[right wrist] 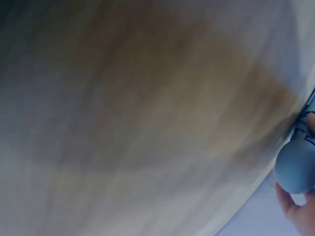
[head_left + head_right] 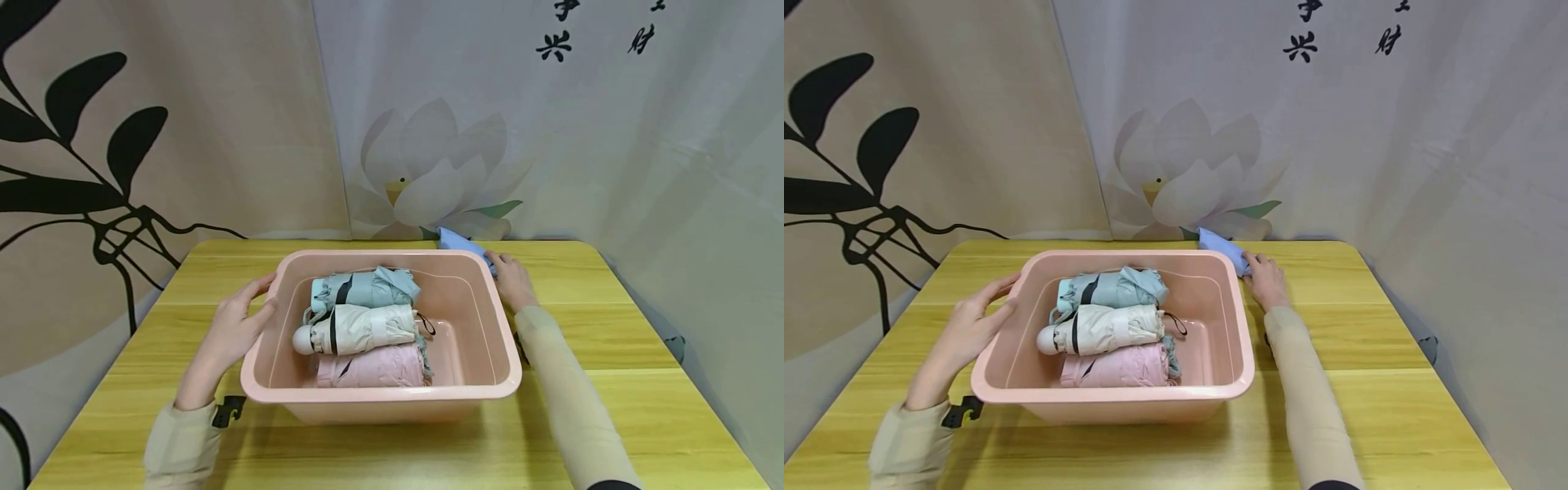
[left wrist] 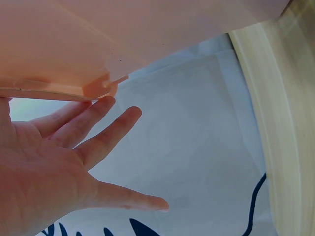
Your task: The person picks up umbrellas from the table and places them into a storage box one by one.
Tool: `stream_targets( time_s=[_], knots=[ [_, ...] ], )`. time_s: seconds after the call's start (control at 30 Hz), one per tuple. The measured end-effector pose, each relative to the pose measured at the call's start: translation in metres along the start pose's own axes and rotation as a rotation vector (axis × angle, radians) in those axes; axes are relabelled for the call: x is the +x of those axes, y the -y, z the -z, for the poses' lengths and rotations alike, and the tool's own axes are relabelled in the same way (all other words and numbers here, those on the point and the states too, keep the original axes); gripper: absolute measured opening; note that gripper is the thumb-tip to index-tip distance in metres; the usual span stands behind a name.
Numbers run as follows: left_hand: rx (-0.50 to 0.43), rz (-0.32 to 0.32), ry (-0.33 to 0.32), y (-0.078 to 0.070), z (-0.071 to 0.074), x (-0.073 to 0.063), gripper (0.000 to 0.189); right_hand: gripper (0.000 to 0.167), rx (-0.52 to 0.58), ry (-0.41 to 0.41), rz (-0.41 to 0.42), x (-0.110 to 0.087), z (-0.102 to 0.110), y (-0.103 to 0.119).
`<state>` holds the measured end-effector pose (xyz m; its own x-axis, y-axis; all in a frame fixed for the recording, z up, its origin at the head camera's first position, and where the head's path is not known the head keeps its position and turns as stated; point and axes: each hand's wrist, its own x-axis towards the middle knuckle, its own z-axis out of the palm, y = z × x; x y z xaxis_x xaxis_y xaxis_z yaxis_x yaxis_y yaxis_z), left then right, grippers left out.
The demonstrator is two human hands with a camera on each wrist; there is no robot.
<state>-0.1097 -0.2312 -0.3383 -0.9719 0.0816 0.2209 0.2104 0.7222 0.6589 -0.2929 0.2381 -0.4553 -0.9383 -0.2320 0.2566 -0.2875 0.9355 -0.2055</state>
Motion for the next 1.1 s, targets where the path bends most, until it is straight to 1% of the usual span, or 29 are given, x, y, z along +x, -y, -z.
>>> stream_targets(
  time_s=[0.43,0.53,0.67,0.73,0.9,1.1],
  knots=[
    [-0.014,0.012,0.014,-0.001,0.0,-0.001,0.051,0.038,0.092,-0.152,0.073,-0.001,0.0,0.001],
    [-0.015,0.013,0.016,-0.001,0.0,-0.001,0.051,0.036,0.1,-0.196,0.107,-0.001,0.001,0.003],
    [-0.018,0.012,0.014,-0.001,0.0,0.0,0.051,0.031,0.092,-0.289,0.175,0.0,0.003,0.005],
    [-0.016,0.011,0.012,-0.001,0.0,0.0,0.05,0.029,0.085,-0.324,0.194,0.002,0.004,0.006],
    [-0.008,0.008,0.008,-0.001,0.001,0.0,0.05,0.027,0.057,-0.366,0.231,0.004,0.01,0.009],
    [-0.01,0.007,0.007,-0.001,0.001,0.0,0.05,0.03,0.038,-0.425,0.311,0.003,0.015,0.009]
  ],
)
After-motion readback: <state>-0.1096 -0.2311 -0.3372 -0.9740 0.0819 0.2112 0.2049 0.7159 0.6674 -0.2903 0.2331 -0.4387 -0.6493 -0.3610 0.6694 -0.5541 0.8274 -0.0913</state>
